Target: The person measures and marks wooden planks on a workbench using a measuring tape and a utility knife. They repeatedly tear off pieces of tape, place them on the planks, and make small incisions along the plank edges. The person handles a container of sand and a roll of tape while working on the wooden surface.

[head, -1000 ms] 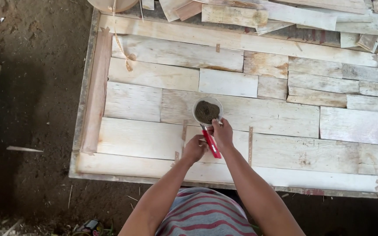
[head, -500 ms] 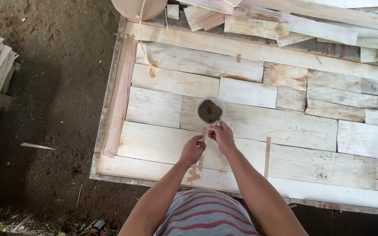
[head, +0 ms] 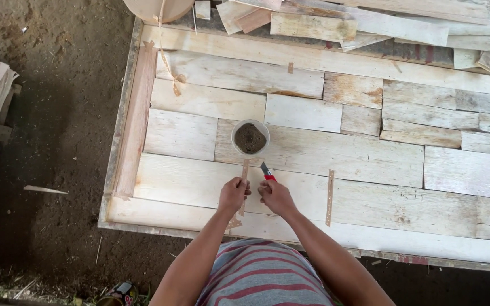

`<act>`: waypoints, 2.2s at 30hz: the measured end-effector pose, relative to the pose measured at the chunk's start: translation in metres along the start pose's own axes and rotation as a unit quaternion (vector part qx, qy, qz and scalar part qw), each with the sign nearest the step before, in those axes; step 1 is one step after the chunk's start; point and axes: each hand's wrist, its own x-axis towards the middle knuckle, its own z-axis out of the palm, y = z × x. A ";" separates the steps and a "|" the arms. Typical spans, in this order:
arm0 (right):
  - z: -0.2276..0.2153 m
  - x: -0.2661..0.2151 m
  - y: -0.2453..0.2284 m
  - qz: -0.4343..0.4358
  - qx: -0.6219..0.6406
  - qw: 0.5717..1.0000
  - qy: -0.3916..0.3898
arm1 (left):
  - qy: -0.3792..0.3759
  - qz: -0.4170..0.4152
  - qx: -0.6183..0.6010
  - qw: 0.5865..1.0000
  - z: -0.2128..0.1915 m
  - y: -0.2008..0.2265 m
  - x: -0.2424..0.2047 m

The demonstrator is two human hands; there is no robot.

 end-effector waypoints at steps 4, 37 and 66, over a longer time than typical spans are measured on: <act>-0.014 -0.014 -0.004 -0.017 -0.095 0.995 0.032 | 0.030 -0.003 -0.043 0.999 0.009 -0.006 -0.011; 0.117 0.234 -0.331 -0.124 0.002 0.974 0.188 | 0.070 0.086 0.013 0.994 -0.284 0.133 0.196; 0.169 0.182 -0.189 0.150 0.709 0.688 0.026 | 0.001 0.049 -0.327 0.944 -0.219 0.107 0.180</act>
